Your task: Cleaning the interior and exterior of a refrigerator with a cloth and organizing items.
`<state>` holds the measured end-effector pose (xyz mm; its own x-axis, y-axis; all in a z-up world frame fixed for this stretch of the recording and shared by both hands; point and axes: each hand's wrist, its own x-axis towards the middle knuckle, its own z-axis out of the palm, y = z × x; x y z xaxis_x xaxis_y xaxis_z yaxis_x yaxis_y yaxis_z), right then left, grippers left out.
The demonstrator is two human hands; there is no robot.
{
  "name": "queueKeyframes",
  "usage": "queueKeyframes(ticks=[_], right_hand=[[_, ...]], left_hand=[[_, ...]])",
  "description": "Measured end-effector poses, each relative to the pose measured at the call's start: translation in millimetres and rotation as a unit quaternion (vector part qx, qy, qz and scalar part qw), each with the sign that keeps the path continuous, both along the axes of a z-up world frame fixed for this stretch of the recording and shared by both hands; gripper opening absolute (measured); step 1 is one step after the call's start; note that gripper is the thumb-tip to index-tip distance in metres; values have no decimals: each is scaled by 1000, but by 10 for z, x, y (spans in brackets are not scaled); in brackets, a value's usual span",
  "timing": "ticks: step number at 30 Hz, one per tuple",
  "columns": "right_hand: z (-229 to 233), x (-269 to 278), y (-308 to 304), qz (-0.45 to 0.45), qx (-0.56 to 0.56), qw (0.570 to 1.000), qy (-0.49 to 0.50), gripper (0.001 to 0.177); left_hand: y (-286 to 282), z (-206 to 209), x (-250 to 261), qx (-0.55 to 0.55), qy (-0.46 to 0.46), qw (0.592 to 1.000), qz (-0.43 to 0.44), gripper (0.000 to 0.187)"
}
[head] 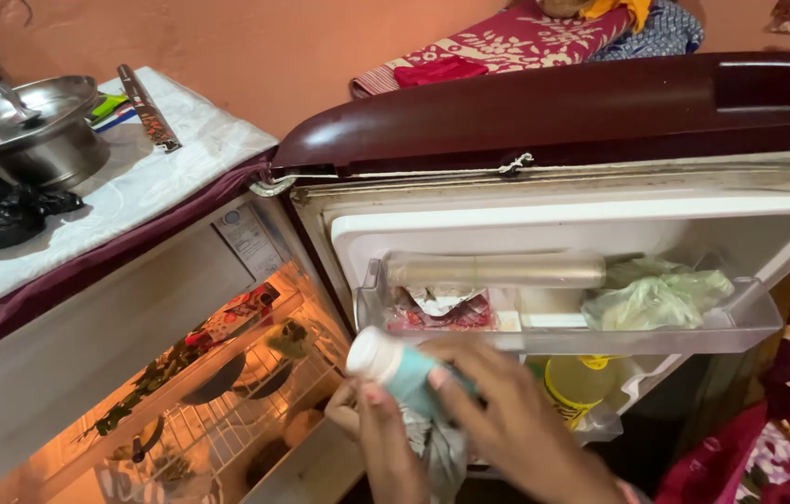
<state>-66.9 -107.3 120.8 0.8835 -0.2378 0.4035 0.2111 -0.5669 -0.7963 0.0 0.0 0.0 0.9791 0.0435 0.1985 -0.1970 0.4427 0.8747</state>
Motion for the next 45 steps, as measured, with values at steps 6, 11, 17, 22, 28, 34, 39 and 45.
queueKeyframes(ticks=[6,11,17,22,28,34,39,45], right_hand=[[301,264,-601,-139,-93,974,150,31],[268,546,-763,-46,-173,984,6,21],[118,756,-802,-53,-113,988,85,20],[20,789,-824,-21,-130,990,55,15],[-18,619,-756,-106,-179,978,3,15],[81,541,-598,-123,-128,964,200,21],[-157,420,-432,-140,-199,970,4,24],[-99,308,282,220,-172,934,223,97]], left_hand=[[117,402,-95,129,122,983,-49,39],[139,174,-122,230,86,969,-22,29],[235,34,-108,250,40,967,-25,25],[266,9,-97,268,28,963,-21,26],[296,-33,-59,262,61,963,-33,27],[321,-72,-35,253,32,967,-23,24],[475,75,-75,215,107,971,-9,20],[789,264,-72,-139,143,980,-3,23]])
